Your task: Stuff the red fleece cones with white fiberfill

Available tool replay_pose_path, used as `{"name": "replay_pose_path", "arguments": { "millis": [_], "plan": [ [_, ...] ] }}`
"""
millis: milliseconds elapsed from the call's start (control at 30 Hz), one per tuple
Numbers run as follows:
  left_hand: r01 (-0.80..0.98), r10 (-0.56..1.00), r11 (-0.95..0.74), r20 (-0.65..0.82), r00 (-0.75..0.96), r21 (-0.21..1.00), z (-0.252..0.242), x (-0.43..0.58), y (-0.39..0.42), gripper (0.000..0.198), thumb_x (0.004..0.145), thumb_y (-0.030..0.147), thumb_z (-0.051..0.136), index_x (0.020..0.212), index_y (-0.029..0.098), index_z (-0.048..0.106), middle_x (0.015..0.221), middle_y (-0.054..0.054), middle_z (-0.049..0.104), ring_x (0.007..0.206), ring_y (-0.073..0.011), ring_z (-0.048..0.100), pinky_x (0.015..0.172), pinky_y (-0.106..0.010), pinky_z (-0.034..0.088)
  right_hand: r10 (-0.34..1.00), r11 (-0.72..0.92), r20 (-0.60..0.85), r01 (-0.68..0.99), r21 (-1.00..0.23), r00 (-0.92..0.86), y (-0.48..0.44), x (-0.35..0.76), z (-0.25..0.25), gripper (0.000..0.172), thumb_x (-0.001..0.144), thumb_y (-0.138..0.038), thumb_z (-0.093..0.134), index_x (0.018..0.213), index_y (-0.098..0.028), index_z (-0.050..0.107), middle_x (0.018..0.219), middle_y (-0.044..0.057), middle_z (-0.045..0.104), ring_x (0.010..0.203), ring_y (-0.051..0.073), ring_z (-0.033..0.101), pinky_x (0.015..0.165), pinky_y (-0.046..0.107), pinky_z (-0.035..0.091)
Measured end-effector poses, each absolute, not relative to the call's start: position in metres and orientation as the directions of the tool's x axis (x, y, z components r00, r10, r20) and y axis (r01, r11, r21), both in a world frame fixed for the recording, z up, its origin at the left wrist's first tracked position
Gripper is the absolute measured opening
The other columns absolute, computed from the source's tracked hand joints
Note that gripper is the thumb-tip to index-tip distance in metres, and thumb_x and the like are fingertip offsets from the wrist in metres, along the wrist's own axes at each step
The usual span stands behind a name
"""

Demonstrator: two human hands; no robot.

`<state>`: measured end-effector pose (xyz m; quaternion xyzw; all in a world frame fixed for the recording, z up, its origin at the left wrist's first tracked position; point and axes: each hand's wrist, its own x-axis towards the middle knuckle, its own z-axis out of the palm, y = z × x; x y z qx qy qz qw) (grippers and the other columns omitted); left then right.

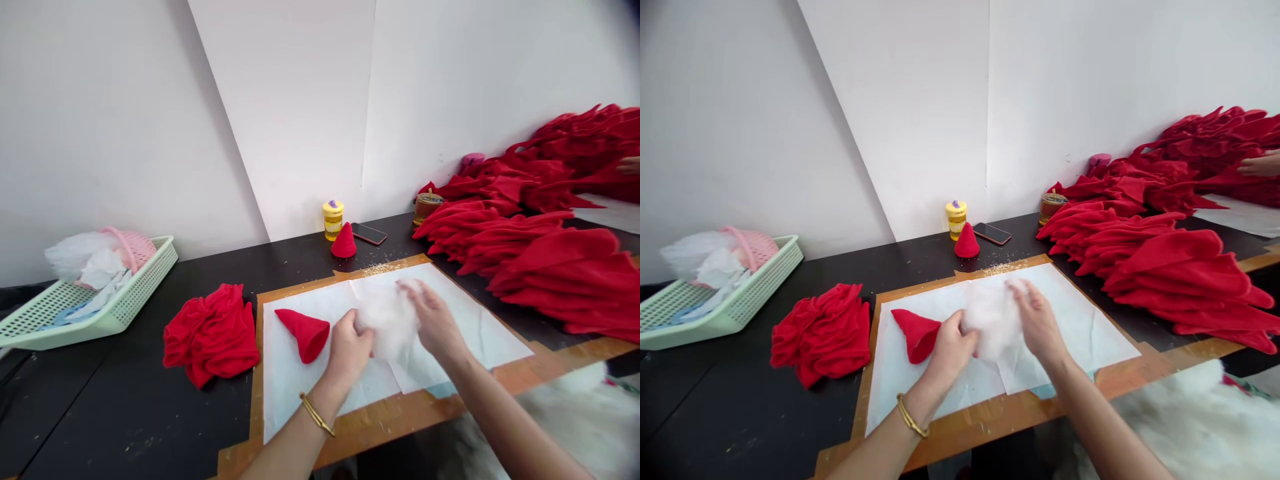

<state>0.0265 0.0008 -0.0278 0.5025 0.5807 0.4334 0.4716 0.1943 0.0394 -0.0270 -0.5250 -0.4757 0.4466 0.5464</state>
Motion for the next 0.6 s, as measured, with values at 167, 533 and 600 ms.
{"name": "replay_pose_path", "arguments": {
  "millis": [167, 533, 600],
  "plan": [
    [0.188, 0.986, 0.145, -0.127, -0.106, 0.971, -0.036, -0.001, 0.009, 0.008, 0.084, 0.020, 0.054, 0.076, 0.019, 0.056, 0.059, 0.004, 0.054, 0.048, -0.0123, 0.052, 0.043, -0.022, 0.039, 0.964, 0.052, 0.085, 0.136, -0.989, 0.254, 0.059, 0.242, -0.032, 0.049, 0.088, -0.063, 0.058, 0.117, -0.025, 0.068, 0.106, 0.007, 0.074, 0.084, 0.025, 0.069, 0.063, 0.032, 0.055],
    [0.287, 0.997, 0.075, -0.072, -0.021, 0.955, -0.024, 0.021, 0.003, 0.015, 0.076, 0.021, 0.068, 0.069, 0.019, 0.055, 0.063, 0.004, 0.052, 0.059, -0.0116, 0.047, 0.052, -0.022, 0.034, 0.690, 0.724, 0.468, 0.516, -0.458, -0.553, 0.011, 0.207, -0.008, 0.090, 0.087, -0.039, 0.072, 0.161, -0.032, 0.021, 0.171, 0.010, 0.009, 0.154, 0.035, 0.021, 0.120, 0.055, 0.031],
    [0.290, 0.999, 0.041, -0.040, -0.010, 0.956, -0.017, 0.016, 0.000, 0.018, 0.072, 0.018, 0.070, 0.068, 0.020, 0.053, 0.066, 0.005, 0.053, 0.063, -0.0115, 0.047, 0.056, -0.022, 0.036, 0.719, 0.679, 0.389, 0.466, -0.567, -0.576, 0.017, 0.206, -0.009, 0.064, 0.091, -0.032, 0.063, 0.152, -0.029, 0.042, 0.158, 0.011, 0.044, 0.137, 0.030, 0.052, 0.107, 0.043, 0.049]
  ]
}}
